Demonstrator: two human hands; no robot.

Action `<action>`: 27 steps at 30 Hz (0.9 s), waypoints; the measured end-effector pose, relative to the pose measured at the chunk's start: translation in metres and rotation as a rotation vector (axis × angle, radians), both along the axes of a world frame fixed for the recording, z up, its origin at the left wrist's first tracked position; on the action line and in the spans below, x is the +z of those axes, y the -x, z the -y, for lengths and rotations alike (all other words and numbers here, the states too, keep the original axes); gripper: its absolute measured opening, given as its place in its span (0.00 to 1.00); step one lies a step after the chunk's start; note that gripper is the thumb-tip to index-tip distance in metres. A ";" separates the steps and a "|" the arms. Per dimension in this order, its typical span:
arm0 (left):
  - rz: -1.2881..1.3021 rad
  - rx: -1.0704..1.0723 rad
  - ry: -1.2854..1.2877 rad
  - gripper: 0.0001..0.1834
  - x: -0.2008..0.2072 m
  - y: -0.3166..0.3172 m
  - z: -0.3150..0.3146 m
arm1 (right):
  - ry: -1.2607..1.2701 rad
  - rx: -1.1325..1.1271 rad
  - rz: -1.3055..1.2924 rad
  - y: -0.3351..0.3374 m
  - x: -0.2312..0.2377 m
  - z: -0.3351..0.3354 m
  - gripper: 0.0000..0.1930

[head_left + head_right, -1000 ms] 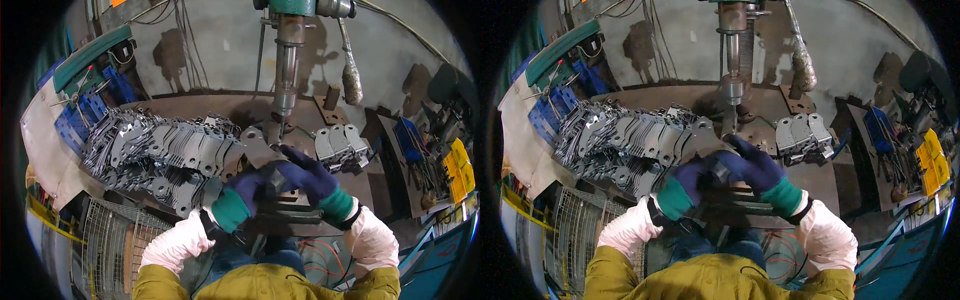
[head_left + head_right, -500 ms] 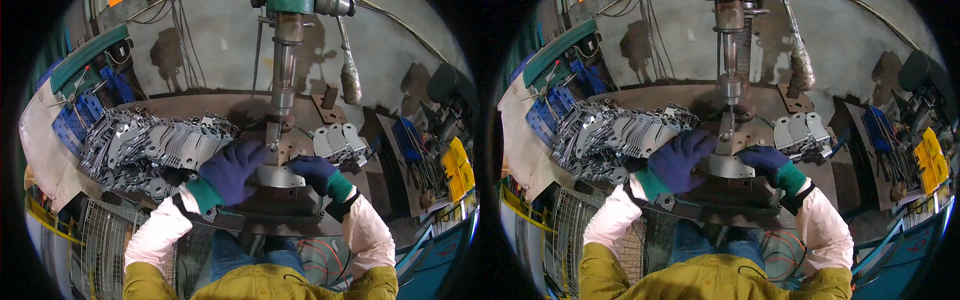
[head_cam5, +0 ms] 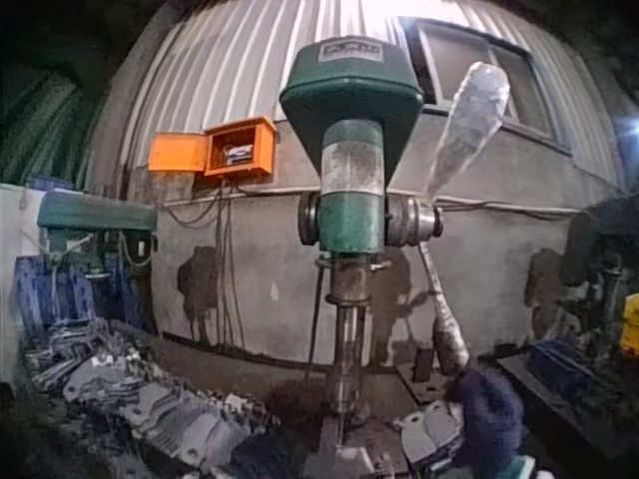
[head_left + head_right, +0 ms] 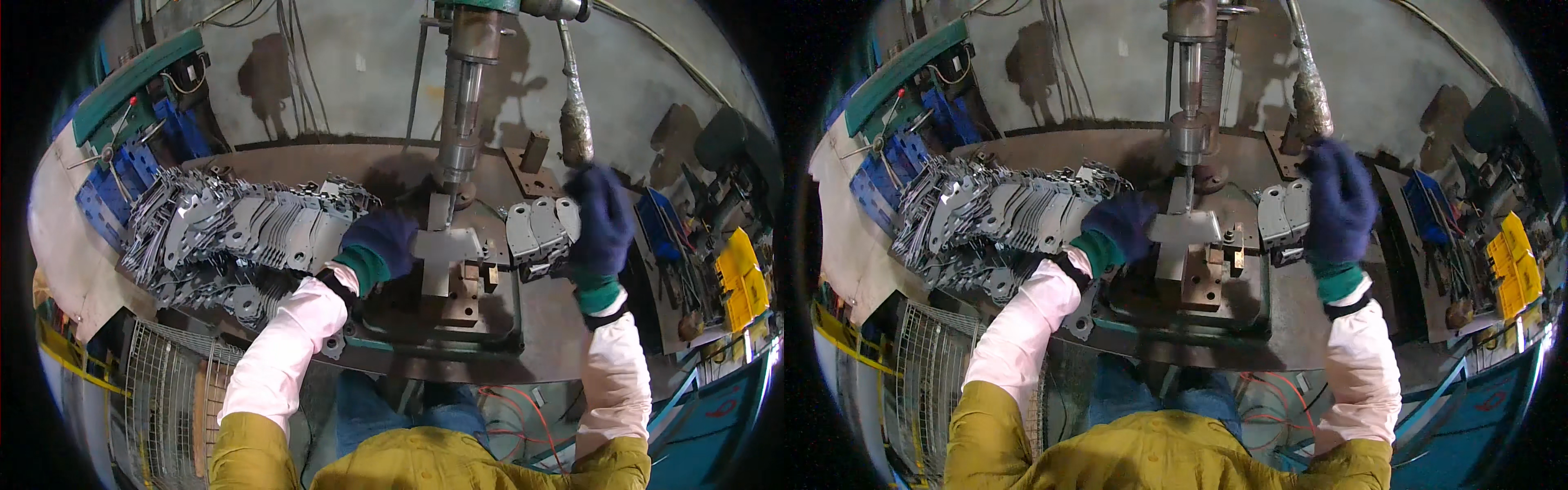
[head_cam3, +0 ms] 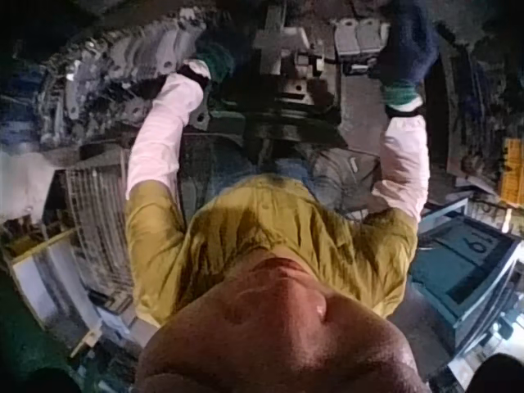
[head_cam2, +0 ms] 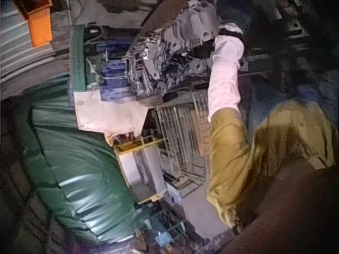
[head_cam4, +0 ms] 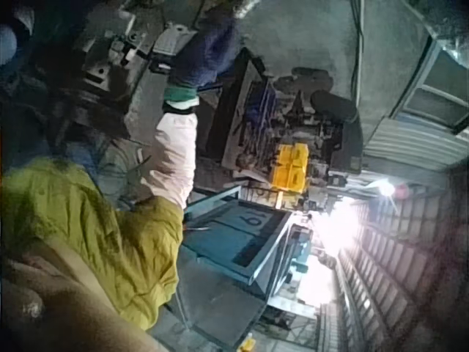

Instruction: The person is using a drill press to create holes in metal components.

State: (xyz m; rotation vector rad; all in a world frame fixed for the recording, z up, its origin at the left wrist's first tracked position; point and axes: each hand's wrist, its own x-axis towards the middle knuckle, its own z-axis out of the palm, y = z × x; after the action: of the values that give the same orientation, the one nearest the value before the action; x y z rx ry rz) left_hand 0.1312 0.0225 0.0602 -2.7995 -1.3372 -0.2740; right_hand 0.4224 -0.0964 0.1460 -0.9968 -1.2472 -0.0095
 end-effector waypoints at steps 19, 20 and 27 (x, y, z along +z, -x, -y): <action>-0.040 0.007 -0.064 0.18 0.009 -0.003 -0.014 | 0.366 0.268 -0.248 -0.023 0.086 -0.123 0.17; -0.040 -0.001 -0.056 0.17 0.007 -0.004 -0.016 | 0.353 0.224 -0.248 -0.023 0.084 -0.126 0.17; -0.011 -0.024 -0.077 0.15 0.006 -0.003 -0.019 | 0.336 -0.177 -0.036 -0.025 0.080 -0.158 0.24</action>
State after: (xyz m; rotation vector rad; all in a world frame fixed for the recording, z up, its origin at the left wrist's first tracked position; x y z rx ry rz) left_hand 0.1344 0.0419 0.0660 -2.7518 -1.2633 -0.3033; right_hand 0.4477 0.0620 0.2260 -1.3902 -1.1453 0.0827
